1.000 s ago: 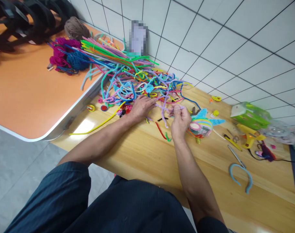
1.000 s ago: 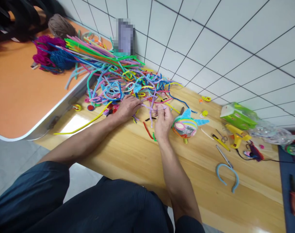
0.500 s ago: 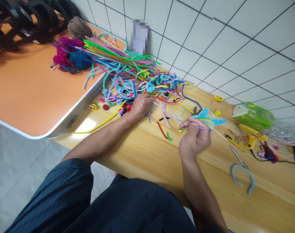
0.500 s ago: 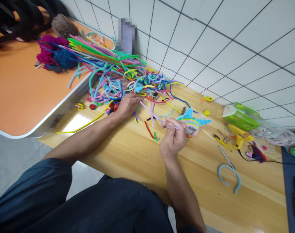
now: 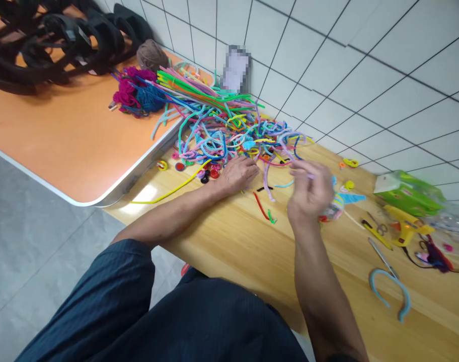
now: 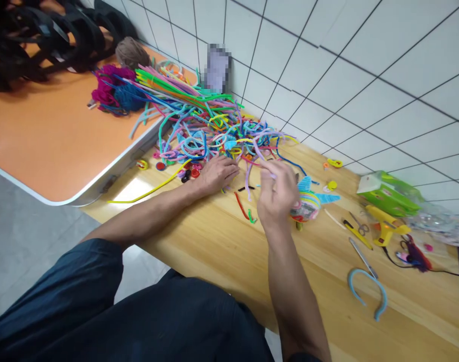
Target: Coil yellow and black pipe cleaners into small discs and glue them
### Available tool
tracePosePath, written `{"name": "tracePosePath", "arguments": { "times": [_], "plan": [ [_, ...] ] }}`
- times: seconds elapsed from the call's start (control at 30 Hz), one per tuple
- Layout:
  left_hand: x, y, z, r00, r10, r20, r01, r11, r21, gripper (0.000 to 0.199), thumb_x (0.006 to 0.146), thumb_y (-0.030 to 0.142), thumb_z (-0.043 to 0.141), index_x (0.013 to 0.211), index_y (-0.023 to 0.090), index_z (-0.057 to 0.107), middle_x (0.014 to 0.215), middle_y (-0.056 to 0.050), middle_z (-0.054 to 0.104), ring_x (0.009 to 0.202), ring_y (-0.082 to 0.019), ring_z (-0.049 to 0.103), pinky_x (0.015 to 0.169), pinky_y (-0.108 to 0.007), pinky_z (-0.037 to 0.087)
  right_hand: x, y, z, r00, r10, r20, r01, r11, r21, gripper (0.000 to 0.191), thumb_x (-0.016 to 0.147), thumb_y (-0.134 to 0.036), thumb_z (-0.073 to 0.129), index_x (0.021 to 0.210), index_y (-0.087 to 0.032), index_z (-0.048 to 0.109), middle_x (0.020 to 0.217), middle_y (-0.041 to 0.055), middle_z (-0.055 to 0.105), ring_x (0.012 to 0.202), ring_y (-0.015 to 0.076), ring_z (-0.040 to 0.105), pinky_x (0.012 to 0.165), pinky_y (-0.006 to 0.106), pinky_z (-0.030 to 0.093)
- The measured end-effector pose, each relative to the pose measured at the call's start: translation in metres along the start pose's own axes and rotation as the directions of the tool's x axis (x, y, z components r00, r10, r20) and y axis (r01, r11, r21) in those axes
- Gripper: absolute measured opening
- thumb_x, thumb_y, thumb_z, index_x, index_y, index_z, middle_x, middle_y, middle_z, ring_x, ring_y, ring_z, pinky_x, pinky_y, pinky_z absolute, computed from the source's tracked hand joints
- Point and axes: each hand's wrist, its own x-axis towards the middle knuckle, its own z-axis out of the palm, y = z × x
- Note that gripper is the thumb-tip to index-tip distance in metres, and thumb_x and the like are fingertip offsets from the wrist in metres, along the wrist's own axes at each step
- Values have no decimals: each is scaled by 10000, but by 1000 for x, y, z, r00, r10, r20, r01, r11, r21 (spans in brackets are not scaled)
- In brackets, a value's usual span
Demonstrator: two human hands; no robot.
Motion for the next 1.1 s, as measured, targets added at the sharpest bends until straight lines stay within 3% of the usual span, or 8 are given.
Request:
{"name": "tracePosePath", "arguments": {
  "times": [0.13, 0.33, 0.43, 0.53, 0.7, 0.8, 0.9, 1.1],
  "plan": [
    [1, 7, -22, 983, -171, -67, 178, 975, 129, 291, 1090, 305, 515, 991, 170, 754, 1009, -161, 755, 950, -297, 685, 846, -417, 502, 5, 29, 27, 899, 54, 434, -16, 996, -91, 386, 1009, -417, 677, 1369, -279, 710, 1535, 134, 656, 1464, 339, 602, 1249, 602, 479],
    [-13, -46, -50, 858, -501, -118, 514, 834, 201, 417, 906, 436, 792, 1192, 153, 683, 1098, -199, 764, 1025, -398, 726, 885, -476, 560, -22, 36, 36, 849, 74, 523, -33, 996, -88, 415, 1017, -390, 672, 1407, -249, 693, 1491, 149, 695, 1421, 330, 635, 1237, 566, 499],
    [-24, -81, -50, 856, -502, -122, 516, 839, 170, 302, 927, 423, 752, 1115, 192, 696, 934, -133, 765, 1010, -382, 739, 938, -485, 571, -30, 42, 37, 833, 119, 541, -63, 991, -122, 389, 1012, -367, 681, 1382, -251, 715, 1421, 143, 739, 1366, 338, 663, 1215, 576, 513],
    [-24, -92, -51, 851, -482, -207, 510, 854, 106, 361, 996, 483, 666, 1208, 191, 673, 1083, -165, 761, 1160, -392, 710, 1040, -512, 549, -33, 49, 42, 811, 139, 568, -60, 986, -156, 395, 1007, -360, 689, 1377, -227, 725, 1431, 164, 734, 1354, 351, 662, 1205, 592, 515],
    [-4, -57, -51, 955, -253, -155, 260, 965, 21, 397, 1026, 327, 628, 1411, 232, 643, 1593, -183, 582, 1491, -396, 526, 1231, -564, 420, -38, 59, 51, 788, 119, 604, -26, 987, -159, 417, 1007, -336, 676, 1387, -170, 723, 1457, 207, 716, 1370, 363, 649, 1212, 609, 510],
    [3, -38, -39, 994, -110, -21, 110, 994, 10, 414, 988, 251, 654, 1399, 239, 703, 1643, -161, 572, 1542, -390, 493, 1275, -585, 381, -43, 67, 56, 779, 132, 613, -21, 983, -185, 436, 1002, -299, 643, 1410, -160, 708, 1487, 220, 697, 1402, 374, 629, 1240, 634, 482],
    [1, -37, -26, 984, -175, 37, 174, 984, 23, 454, 974, 275, 677, 1417, 185, 716, 1560, -201, 647, 1487, -409, 553, 1275, -611, 384, -44, 79, 64, 792, 154, 591, -37, 978, -205, 492, 995, -257, 600, 1463, -116, 664, 1526, 241, 670, 1451, 372, 597, 1287, 643, 437],
    [-5, -65, -24, 934, -348, -82, 356, 928, 111, 489, 990, 301, 617, 1457, 168, 674, 1522, -199, 679, 1421, -402, 598, 1195, -586, 457, -31, 104, 84, 831, 186, 524, -79, 972, -219, 545, 970, -258, 603, 1500, -136, 638, 1582, 213, 636, 1510, 372, 547, 1330, 645, 388]
  ]
}}
